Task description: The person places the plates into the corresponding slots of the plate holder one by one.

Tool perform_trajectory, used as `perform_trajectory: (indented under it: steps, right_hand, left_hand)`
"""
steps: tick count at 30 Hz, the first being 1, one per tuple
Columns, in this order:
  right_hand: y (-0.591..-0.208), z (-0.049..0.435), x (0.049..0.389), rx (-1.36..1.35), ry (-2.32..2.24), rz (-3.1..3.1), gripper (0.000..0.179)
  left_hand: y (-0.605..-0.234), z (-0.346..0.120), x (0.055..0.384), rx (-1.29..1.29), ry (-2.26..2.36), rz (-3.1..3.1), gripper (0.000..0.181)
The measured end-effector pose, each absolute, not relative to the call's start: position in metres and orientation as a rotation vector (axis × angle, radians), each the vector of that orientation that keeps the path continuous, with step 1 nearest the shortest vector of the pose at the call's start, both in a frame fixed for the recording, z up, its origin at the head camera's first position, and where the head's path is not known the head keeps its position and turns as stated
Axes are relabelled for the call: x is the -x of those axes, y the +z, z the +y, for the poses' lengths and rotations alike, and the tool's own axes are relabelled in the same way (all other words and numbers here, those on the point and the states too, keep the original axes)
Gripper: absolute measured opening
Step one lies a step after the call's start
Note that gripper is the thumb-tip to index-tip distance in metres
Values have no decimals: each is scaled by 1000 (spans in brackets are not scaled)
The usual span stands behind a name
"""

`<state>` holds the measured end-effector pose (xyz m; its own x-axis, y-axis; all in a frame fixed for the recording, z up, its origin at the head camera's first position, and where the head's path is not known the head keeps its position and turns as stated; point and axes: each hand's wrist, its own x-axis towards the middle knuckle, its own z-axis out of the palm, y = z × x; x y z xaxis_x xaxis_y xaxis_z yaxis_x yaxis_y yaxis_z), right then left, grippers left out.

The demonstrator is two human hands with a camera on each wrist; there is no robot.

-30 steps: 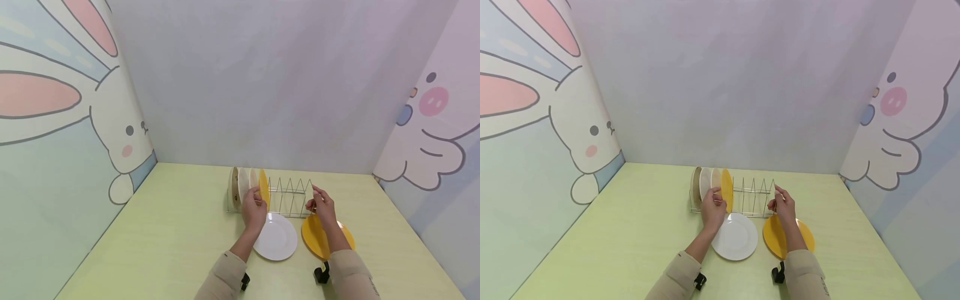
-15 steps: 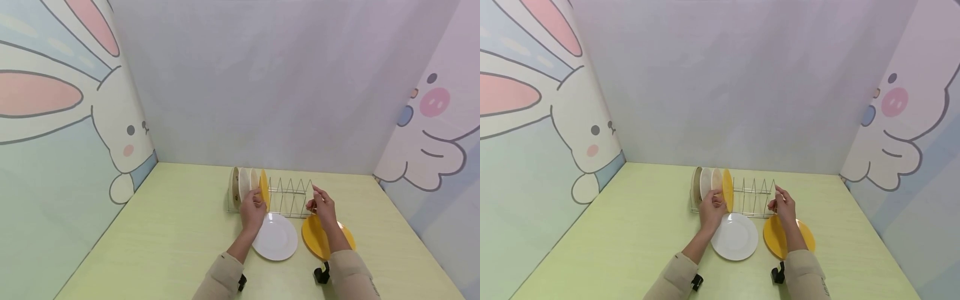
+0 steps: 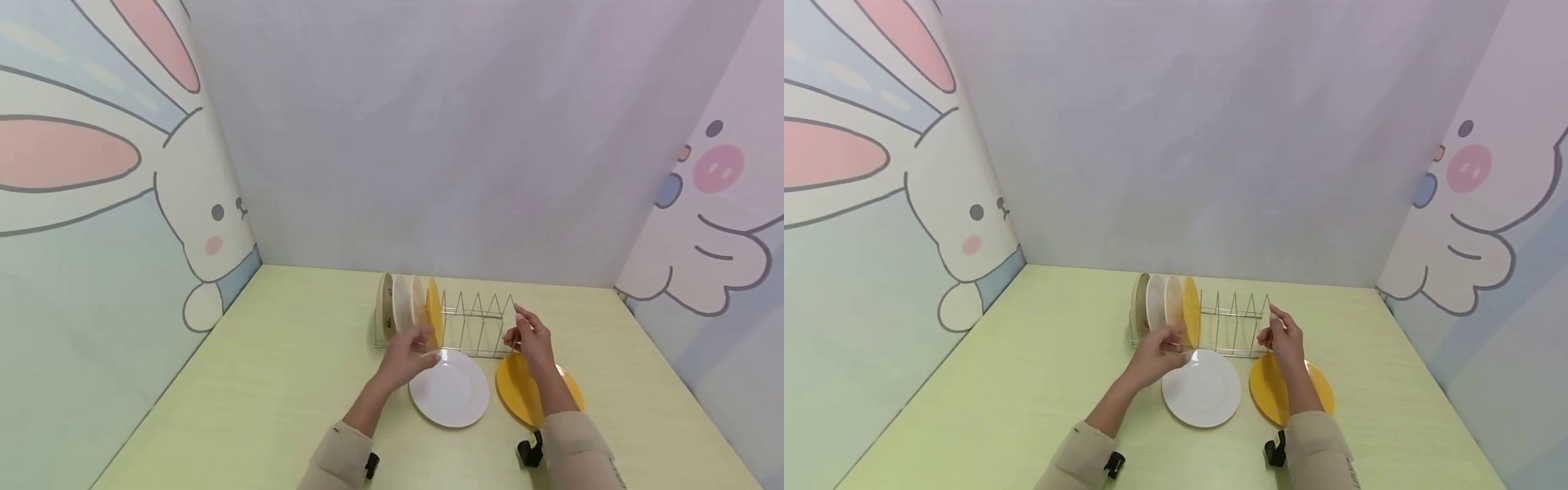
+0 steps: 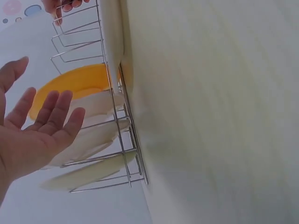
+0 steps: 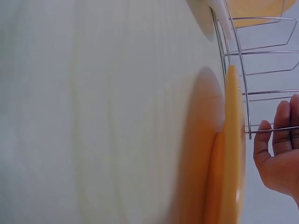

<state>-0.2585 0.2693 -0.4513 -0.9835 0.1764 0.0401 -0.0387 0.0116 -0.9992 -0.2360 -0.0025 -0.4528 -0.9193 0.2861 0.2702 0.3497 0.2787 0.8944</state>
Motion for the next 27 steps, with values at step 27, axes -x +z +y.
perform_trajectory:
  steps: [27]
  right_hand:
    - [-452,272,261,130,2111,-2099,44]
  left_hand:
    - [-467,-44,257,579,-1959,-2975,63]
